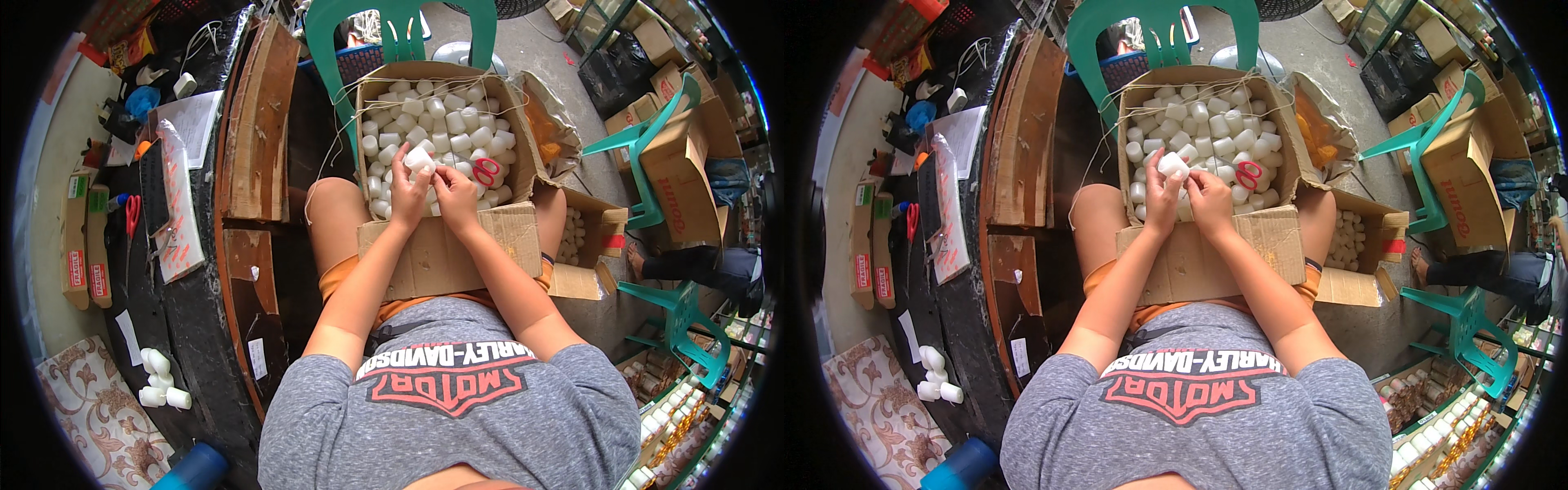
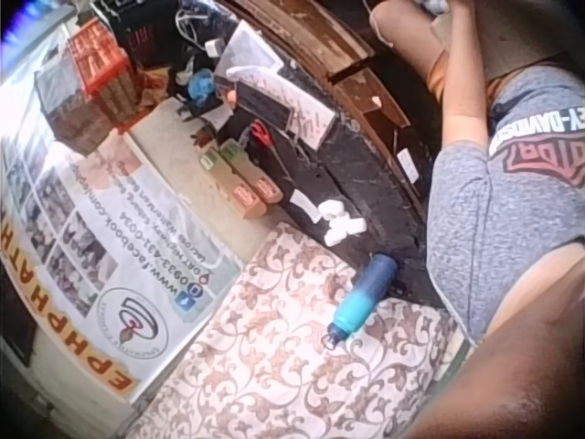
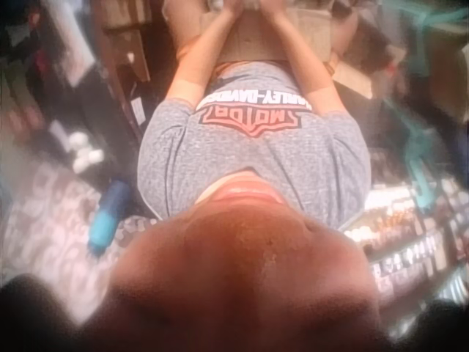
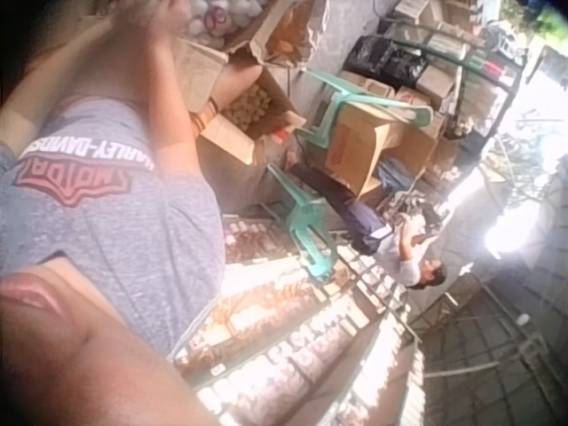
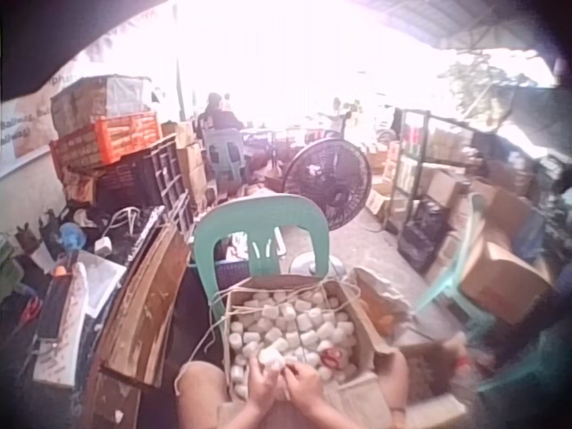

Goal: The person sits with a box of white cylindrical objects on their lap and repeatedly picks up two pieces, joining them together by hand. They place the assembled pairs onto a nearby table. The task continues throughout the clip with the same repetitive joining action.

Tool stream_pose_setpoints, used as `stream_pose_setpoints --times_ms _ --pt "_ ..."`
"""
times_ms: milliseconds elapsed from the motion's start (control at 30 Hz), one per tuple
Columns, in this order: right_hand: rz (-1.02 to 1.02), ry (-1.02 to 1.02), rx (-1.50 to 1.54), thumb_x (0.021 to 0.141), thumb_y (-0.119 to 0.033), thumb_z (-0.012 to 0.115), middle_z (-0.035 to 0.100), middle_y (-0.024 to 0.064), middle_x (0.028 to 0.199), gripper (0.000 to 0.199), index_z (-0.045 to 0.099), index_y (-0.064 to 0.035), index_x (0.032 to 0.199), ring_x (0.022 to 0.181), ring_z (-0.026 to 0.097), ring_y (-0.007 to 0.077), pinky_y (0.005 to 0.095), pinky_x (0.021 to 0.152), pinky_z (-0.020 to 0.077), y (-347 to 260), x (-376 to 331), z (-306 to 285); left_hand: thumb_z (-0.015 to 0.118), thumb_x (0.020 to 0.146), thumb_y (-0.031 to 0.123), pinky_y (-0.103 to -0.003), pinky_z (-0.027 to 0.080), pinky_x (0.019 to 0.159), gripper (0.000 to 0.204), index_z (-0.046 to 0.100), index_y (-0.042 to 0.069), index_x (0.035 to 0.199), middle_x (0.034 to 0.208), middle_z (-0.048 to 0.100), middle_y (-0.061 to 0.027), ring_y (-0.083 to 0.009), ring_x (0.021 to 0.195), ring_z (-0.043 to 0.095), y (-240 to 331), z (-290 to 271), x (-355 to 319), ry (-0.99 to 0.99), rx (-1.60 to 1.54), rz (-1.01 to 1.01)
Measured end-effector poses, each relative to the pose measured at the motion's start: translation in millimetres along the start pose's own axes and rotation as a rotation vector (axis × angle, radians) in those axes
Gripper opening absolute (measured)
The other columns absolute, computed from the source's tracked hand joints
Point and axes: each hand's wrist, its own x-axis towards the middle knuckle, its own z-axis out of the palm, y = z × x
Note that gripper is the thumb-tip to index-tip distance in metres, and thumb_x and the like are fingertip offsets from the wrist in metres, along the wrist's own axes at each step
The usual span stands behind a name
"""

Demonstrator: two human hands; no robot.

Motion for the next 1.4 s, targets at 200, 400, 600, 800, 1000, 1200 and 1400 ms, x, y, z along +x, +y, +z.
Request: stream_pose_setpoints --times_ms 200,400,600,800,1000,1200,1400 --pt "0.053 -0.123 0.03 0.084 -0.01 0.061 0.068 0.0086 0.087 0.024 0.061 0.0021 0.105 0.078 0.063 0.0123 0.0247 0.072 0.0493 2.6 2.8 -1.6 0.052 0.089 0.021 -0.032 0.037 0.094 0.039 0.04 0.005 0.123 0.113 0.057 -0.0099 -0.0183 0.103 0.052 -10.4 -10.7 10.8 0.049 -0.195 -0.212" --pt "0.161 -0.167 0.093 0.081 -0.008 0.063 0.067 0.0094 0.093 0.025 0.059 0.0012 0.104 0.081 0.064 0.0133 0.0265 0.074 0.0506 -1.3 8.1 4.3 0.052 0.088 0.023 -0.032 0.038 0.093 0.034 0.045 0.006 0.116 0.109 0.059 -0.0092 -0.0178 0.1 0.052 -9.5 -16.5 12.2 0.06 -0.288 -0.292" --pt "0.245 -0.12 0.114 0.08 -0.005 0.063 0.065 0.0118 0.088 0.024 0.049 0.0023 0.099 0.075 0.066 0.0173 0.0262 0.067 0.0517 -5.0 11.4 6.8 0.051 0.085 0.024 -0.031 0.039 0.088 0.034 0.047 0.006 0.114 0.104 0.06 -0.0083 -0.0167 0.097 0.053 -8.3 -19.1 11.2 0.06 -0.302 -0.322" --pt "0.273 -0.131 0.181 0.079 -0.003 0.064 0.064 0.0121 0.085 0.03 0.045 0.0022 0.102 0.074 0.066 0.0183 0.0265 0.064 0.0519 -6.0 12.0 6.5 0.051 0.084 0.024 -0.03 0.04 0.084 0.035 0.047 0.006 0.114 0.1 0.06 -0.0073 -0.0164 0.092 0.053 -12.6 -19.0 10.8 0.076 -0.246 -0.294" --pt "0.272 -0.082 0.222 0.079 -0.002 0.064 0.064 0.0127 0.086 0.034 0.042 0.0015 0.104 0.075 0.065 0.0167 0.0265 0.068 0.0511 -6.2 13.6 4.5 0.052 0.085 0.02 -0.03 0.04 0.087 0.036 0.045 0.004 0.116 0.102 0.059 -0.0076 -0.0162 0.094 0.053 -11.8 -13.1 10.1 0.062 -0.181 -0.249" --pt "0.134 -0.044 0.147 0.076 -0.004 0.067 0.065 0.0125 0.082 0.035 0.043 0.0007 0.102 0.074 0.065 0.0185 0.0297 0.067 0.0509 -5.9 39.6 6.1 0.057 0.086 0.022 -0.031 0.041 0.091 0.035 0.046 0.006 0.115 0.106 0.058 -0.0067 -0.0185 0.1 0.055 -4.4 -13.0 10.9 0.148 -0.347 -0.262" --pt "0.108 -0.043 0.045 0.078 -0.003 0.065 0.065 0.0131 0.084 0.032 0.044 0.0024 0.102 0.077 0.064 0.02 0.0305 0.07 0.05 -7.3 45.0 33.9 0.062 0.086 0.02 -0.032 0.042 0.091 0.033 0.047 0.008 0.113 0.107 0.057 -0.0047 -0.0196 0.102 0.055 -18.1 -26.9 16.6 0.259 -0.535 -0.32"
